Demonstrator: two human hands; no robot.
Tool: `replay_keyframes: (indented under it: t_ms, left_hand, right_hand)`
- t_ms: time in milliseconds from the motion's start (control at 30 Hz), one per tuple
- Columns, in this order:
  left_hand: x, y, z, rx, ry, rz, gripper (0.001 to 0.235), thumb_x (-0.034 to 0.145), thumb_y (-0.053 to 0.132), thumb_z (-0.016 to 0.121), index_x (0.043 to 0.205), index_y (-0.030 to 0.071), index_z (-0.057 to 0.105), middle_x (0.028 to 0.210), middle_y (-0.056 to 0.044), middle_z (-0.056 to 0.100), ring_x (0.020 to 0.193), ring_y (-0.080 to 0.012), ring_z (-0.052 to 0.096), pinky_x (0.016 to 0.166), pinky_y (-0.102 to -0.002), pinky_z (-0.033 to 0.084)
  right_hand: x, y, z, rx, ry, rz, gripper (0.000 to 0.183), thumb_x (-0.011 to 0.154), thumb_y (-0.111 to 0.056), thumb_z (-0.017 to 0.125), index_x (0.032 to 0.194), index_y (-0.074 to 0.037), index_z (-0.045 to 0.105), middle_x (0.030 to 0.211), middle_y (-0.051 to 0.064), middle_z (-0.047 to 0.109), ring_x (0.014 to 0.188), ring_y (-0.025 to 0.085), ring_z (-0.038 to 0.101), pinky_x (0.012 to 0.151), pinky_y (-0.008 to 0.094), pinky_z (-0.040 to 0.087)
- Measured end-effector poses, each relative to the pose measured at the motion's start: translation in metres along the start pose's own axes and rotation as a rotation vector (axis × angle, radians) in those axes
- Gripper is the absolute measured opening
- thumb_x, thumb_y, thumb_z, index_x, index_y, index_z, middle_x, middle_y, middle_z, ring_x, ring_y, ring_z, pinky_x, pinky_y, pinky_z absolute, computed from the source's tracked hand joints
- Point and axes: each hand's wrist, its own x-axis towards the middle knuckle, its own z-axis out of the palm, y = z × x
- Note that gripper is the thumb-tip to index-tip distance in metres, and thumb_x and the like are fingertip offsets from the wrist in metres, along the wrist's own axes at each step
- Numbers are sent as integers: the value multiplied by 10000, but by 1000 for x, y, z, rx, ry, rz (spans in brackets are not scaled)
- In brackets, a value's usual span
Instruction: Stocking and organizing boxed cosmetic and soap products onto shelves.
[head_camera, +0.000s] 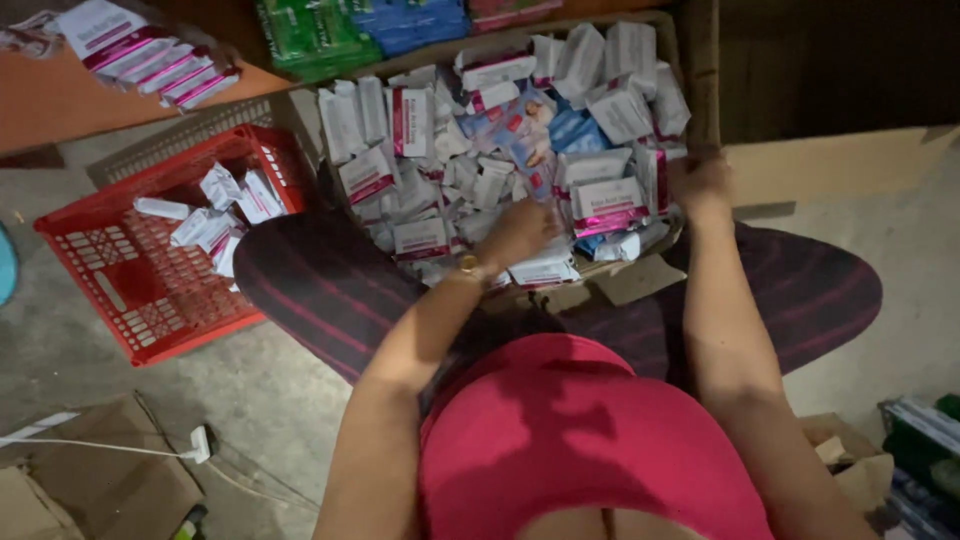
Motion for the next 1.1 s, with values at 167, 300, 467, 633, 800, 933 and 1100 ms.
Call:
replay_keyframes:
  t_ms: [167, 300, 467, 633, 800, 933, 1100]
  left_hand:
    - [43, 0, 54, -165, 498, 300, 378, 963, 401, 671, 845, 42, 694, 824, -197, 692, 801, -413, 691, 719, -526, 527]
    - [59, 11, 60, -248, 344, 89, 426, 889, 510, 683, 831, 90, 723, 748, -165, 705, 719, -380, 696, 626, -515, 500]
    - [59, 18, 76, -408, 465, 46, 483, 819, 493, 782, 794, 19, 691, 699, -142, 695, 652, -321, 693, 588, -460, 513]
    - [53, 48, 88, -790, 482, 39, 469, 740, 431, 835, 938, 11, 767, 827, -97, 777, 754, -257, 761, 688, -410, 580]
    - [65, 57, 103, -334, 620, -142, 860, 702, 461, 995, 1144, -171, 615, 1087, -312, 671, 998, -410, 662, 904, -495, 521]
    - [51, 65, 89, -418, 647, -192, 941, 693, 503, 936, 1289, -124, 564, 1198, -314, 671, 1109, -413, 661, 965, -453, 528]
    - [31, 73, 51, -901, 611, -172, 845, 611, 486, 867, 1234, -44, 651, 1184, -266, 762, 1079, -349, 724, 935, -430, 554]
  right_hand:
    - [13, 34, 40, -8, 85, 41, 578, 922, -466, 759, 1218, 25, 685, 1115, 333, 682, 1087, 485, 648, 919, 525, 523]
    - [10, 24, 33, 184, 78, 81, 685, 914, -559, 714, 1260, 25, 624, 1168, 316, 678, 1130, 461, 644, 923, 514, 512]
    - [-7, -21, 8, 119, -84, 330, 805, 918, -682, 610, 1263, 44, 564, 1209, 356, 639, 1192, 495, 585, 1002, 533, 462]
    - [-20, 13, 58, -155, 143, -15, 752, 1025, -607, 590, 1246, 112, 582, 1245, 420, 590, 1234, 581, 507, 1063, 585, 419]
    - [-50, -41, 19, -124, 269, -173, 721, 985, -541, 588, 1347, 82, 587, 1215, 450, 556, 1134, 610, 494, 966, 610, 429]
    - [-36, -33, 21, -176, 41, 8, 702, 1052, -623, 518, 1191, 41, 698, 1073, 379, 646, 1039, 553, 626, 930, 585, 507]
    - [-21, -21, 15, -166, -90, 86, 738, 1052, -687, 460, 1101, -11, 752, 990, 332, 693, 1017, 527, 653, 917, 583, 508]
